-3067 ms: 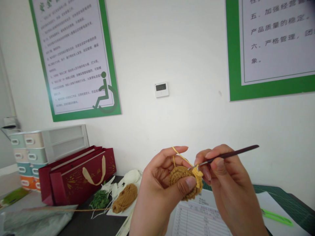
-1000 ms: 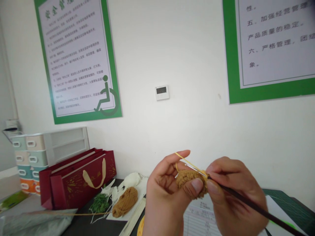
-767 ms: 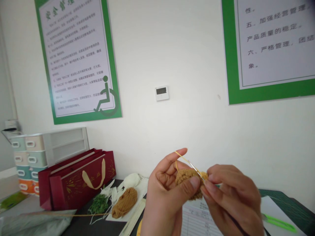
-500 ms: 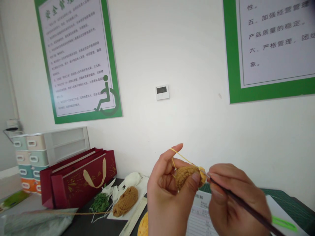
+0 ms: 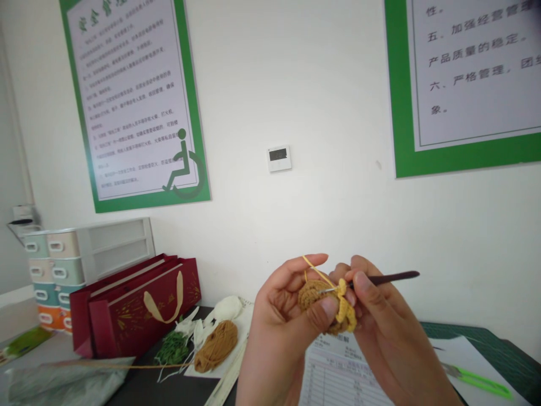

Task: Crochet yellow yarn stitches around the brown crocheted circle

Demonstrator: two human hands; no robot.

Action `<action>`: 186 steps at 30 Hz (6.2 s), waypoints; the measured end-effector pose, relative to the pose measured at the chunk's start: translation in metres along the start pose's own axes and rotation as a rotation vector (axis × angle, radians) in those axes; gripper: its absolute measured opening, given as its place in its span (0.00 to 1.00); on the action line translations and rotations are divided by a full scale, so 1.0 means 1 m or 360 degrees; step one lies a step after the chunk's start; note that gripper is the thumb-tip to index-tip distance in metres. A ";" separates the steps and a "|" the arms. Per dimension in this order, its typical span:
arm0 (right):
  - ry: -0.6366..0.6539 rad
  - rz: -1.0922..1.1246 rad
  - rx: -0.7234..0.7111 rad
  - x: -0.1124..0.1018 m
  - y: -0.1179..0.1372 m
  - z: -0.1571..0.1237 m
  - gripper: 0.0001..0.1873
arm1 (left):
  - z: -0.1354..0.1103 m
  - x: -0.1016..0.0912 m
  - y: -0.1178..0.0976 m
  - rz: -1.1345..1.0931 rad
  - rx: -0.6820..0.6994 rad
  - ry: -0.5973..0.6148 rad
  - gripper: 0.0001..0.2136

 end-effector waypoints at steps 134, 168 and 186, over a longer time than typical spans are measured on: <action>-0.0281 -0.0921 -0.0824 -0.019 0.002 -0.009 0.05 | 0.015 -0.004 0.010 0.0144 0.0301 -0.0312 0.32; 0.0028 -0.0206 -0.0482 -0.008 -0.020 -0.005 0.03 | 0.011 -0.008 0.002 0.0015 -0.0055 0.0064 0.37; -0.0068 0.0259 -0.0061 -0.004 -0.002 -0.005 0.13 | 0.017 -0.013 0.013 -0.0228 -0.0291 0.0623 0.37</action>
Point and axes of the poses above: each hand's wrist, its own z-axis towards the middle knuckle, its own x-axis out of the palm, y = z × x, the point moved 2 cm from there along z, towards the middle knuckle, and after that the axes turned 8 degrees about -x, right-handed, at the moved point
